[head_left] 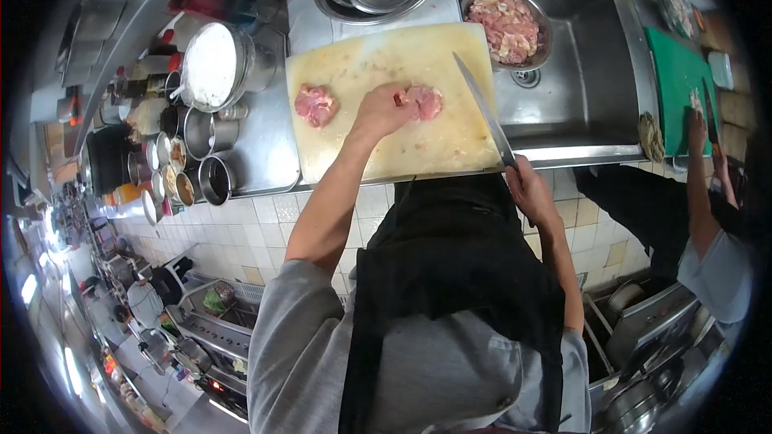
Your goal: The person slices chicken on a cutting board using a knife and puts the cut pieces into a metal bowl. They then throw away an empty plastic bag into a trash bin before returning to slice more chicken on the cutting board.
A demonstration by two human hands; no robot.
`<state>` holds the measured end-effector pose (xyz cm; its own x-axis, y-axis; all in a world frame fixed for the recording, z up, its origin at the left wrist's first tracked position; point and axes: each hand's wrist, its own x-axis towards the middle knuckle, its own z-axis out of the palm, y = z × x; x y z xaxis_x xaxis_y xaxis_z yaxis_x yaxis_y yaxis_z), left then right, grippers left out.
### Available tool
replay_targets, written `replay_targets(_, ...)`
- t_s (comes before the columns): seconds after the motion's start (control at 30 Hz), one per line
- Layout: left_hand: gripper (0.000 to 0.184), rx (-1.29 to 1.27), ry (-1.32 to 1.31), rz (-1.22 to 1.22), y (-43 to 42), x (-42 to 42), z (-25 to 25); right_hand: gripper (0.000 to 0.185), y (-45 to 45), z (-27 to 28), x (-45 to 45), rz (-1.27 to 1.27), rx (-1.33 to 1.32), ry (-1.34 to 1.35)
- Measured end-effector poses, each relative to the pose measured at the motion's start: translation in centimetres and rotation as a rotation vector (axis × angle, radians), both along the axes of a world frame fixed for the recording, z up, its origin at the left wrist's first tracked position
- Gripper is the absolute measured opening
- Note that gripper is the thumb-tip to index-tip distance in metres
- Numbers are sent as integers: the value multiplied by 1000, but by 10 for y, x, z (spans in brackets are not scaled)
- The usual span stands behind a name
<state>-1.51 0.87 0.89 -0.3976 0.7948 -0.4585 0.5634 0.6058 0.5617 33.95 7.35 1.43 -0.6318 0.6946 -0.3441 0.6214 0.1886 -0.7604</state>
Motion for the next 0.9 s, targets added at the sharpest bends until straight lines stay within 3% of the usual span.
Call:
replay_targets(0.1,21,186,-212,176,-8,-2,-4,24,-2,-2,-15,53,79,5)
replay_targets(0.17,11,338,-693,435,-2,8,18,25,-4,-4,-21,52,79,-31)
replay_targets(0.2,11,341,-696,435,1,10,22,25,-5,-5,-22,47,78,-66)
replay_targets(0.27,16,425,-940,398,7,13,30,26,-11,-10,-22,38,103,-42)
replay_targets(0.5,14,428,-942,307,19,19,56,26,-22,-11,-16,8,107,-27)
replay_targets(0.6,16,495,-1081,310,25,24,51,25,-27,-8,-14,18,166,18)
replay_targets(0.67,16,602,-1245,551,26,31,48,25,-29,-3,-14,-2,155,12)
replay_targets(0.7,16,601,-1250,551,24,30,45,25,-30,-1,-14,-17,138,10)
replay_targets(0.8,21,572,-1205,553,9,16,19,24,-32,0,-13,-50,81,-41)
replay_targets(0.87,29,411,-848,500,-3,0,-29,24,-33,-3,-12,-43,72,-19)
replay_targets(0.9,29,411,-848,505,-9,-8,-30,24,-34,-4,-12,-40,66,4)
